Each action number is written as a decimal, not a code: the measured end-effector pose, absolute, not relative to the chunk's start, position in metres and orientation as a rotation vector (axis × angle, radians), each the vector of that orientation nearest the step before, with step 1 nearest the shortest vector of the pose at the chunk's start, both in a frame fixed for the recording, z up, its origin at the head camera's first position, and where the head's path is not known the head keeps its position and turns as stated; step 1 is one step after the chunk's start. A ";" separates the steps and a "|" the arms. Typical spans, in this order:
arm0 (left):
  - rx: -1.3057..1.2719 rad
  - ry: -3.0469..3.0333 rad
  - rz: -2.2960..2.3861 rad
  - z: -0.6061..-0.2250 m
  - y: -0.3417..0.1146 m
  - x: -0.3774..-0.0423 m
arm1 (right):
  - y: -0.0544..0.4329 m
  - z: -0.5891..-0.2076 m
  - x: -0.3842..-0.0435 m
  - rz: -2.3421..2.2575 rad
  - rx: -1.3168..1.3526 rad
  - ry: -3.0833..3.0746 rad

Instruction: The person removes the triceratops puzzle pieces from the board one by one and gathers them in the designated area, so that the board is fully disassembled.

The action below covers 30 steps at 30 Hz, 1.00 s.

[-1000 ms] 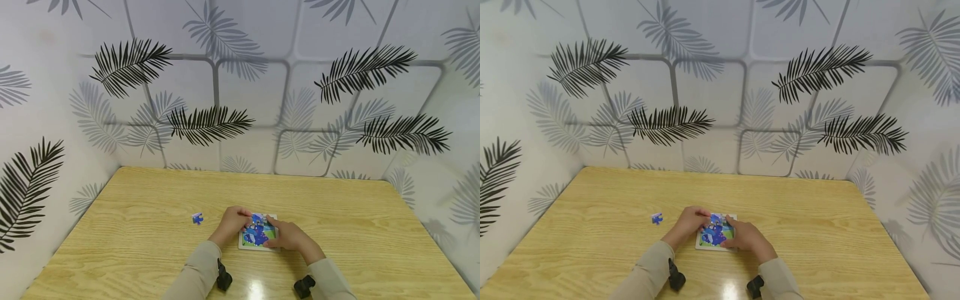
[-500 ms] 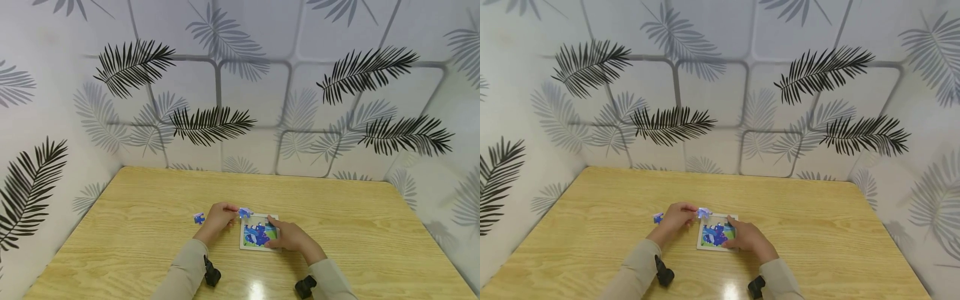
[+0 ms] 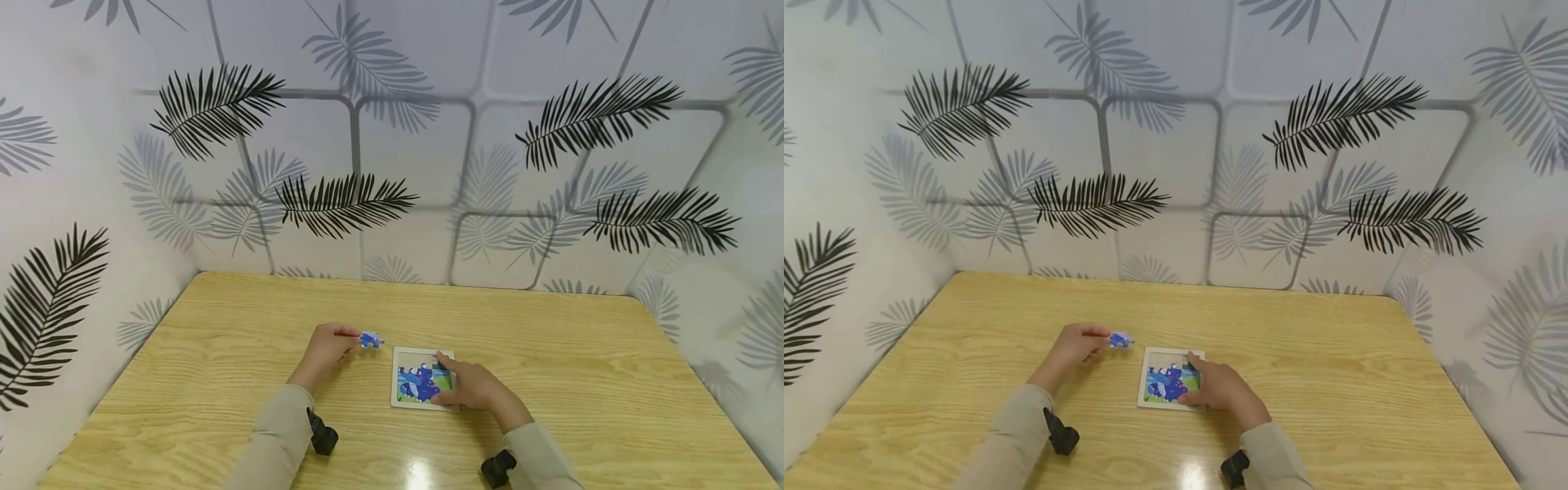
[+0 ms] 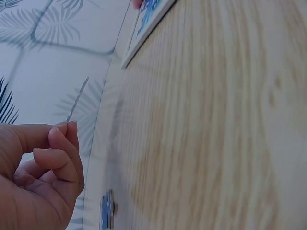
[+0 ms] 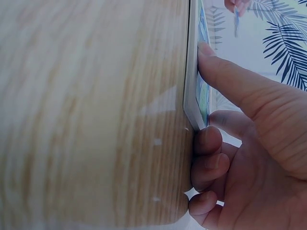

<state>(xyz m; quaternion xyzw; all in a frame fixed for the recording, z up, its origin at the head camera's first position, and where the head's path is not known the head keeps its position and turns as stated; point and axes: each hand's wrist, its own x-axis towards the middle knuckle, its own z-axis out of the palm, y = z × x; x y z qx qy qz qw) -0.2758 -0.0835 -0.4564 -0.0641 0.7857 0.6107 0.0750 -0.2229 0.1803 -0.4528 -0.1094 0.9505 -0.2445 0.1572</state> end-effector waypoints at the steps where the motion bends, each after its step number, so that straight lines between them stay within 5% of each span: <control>1: -0.208 2.379 1.809 -0.457 -0.087 -0.276 | 0.180 -0.453 -0.223 -0.699 -0.313 2.720; 30: -0.252 2.683 1.479 -0.459 -0.112 -0.269 | 0.181 -0.451 -0.221 -0.712 -0.287 2.713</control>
